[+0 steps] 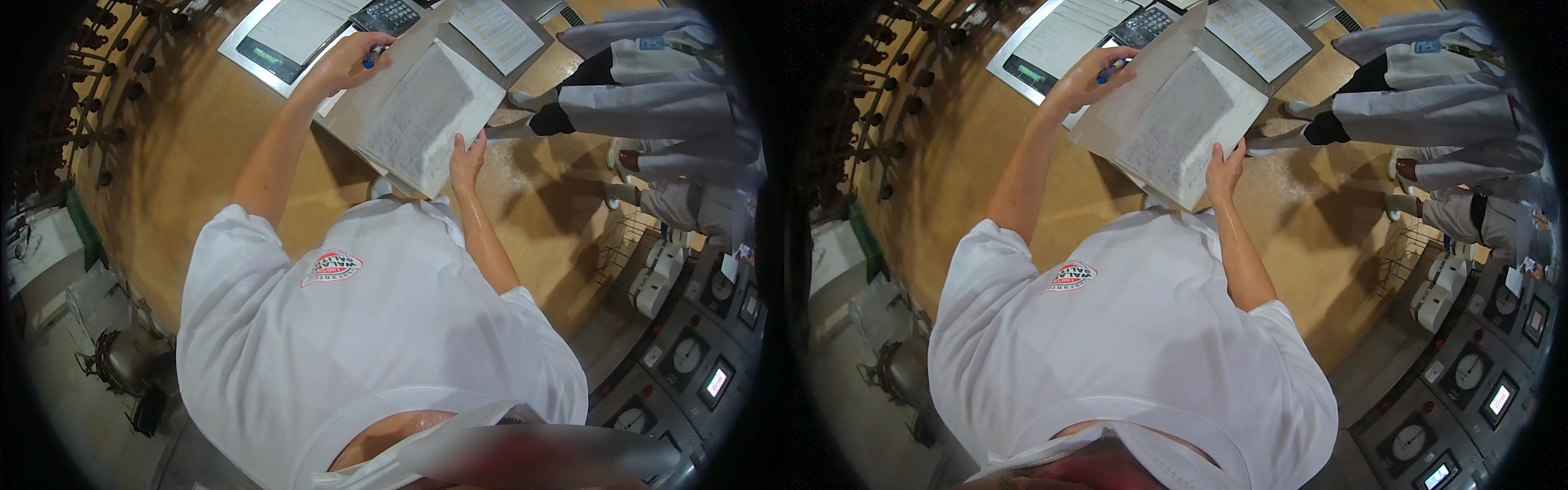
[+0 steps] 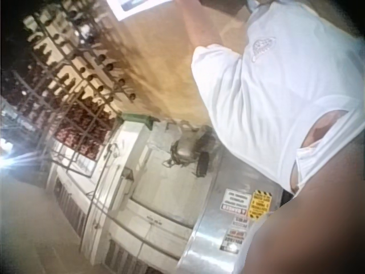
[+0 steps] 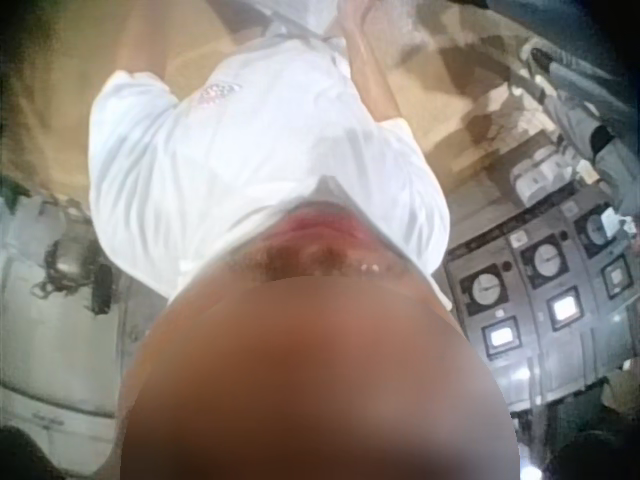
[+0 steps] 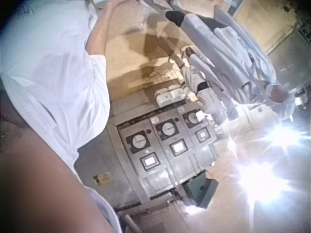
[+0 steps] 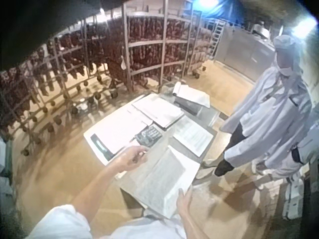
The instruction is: The person stands at a stainless steel counter and writes on several paper forms using a blue pen. They flip pages, adjust the stack, and continue writing entries while another person in a lab coat works nearby.
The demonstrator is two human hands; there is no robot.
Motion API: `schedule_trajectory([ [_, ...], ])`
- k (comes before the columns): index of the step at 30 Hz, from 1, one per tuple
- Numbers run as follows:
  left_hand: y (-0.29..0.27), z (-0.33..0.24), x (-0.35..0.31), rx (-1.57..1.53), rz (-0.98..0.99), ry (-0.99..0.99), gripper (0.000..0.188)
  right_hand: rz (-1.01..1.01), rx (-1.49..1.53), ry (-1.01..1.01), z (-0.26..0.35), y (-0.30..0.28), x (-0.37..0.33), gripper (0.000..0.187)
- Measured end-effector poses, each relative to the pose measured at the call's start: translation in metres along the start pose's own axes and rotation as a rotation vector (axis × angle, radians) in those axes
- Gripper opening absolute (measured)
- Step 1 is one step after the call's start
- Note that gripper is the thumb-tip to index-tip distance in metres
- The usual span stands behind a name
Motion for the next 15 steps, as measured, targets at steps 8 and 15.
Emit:
schedule_trajectory([
  [8, 0.022, -0.023, 0.002, -0.141, 0.039, -0.198, 0.04, 0.226, 0.048, 0.155, -0.021, -0.011, 0.025, 0.047],
  [15, 0.038, -0.01, -0.002, -0.543, -0.024, -0.35, 0.04, 0.589, 0.462, 0.216, -0.019, -0.016, 0.043, 0.029],
])
Point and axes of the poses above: each hand's wrist, its own x-axis towards the middle knuckle, its own y-axis out of the palm, z = x × y, the point moved 5 cm from there along x, towards the middle knuckle, and after that the axes turned 12 degrees about -x, right-handed, at the moved point
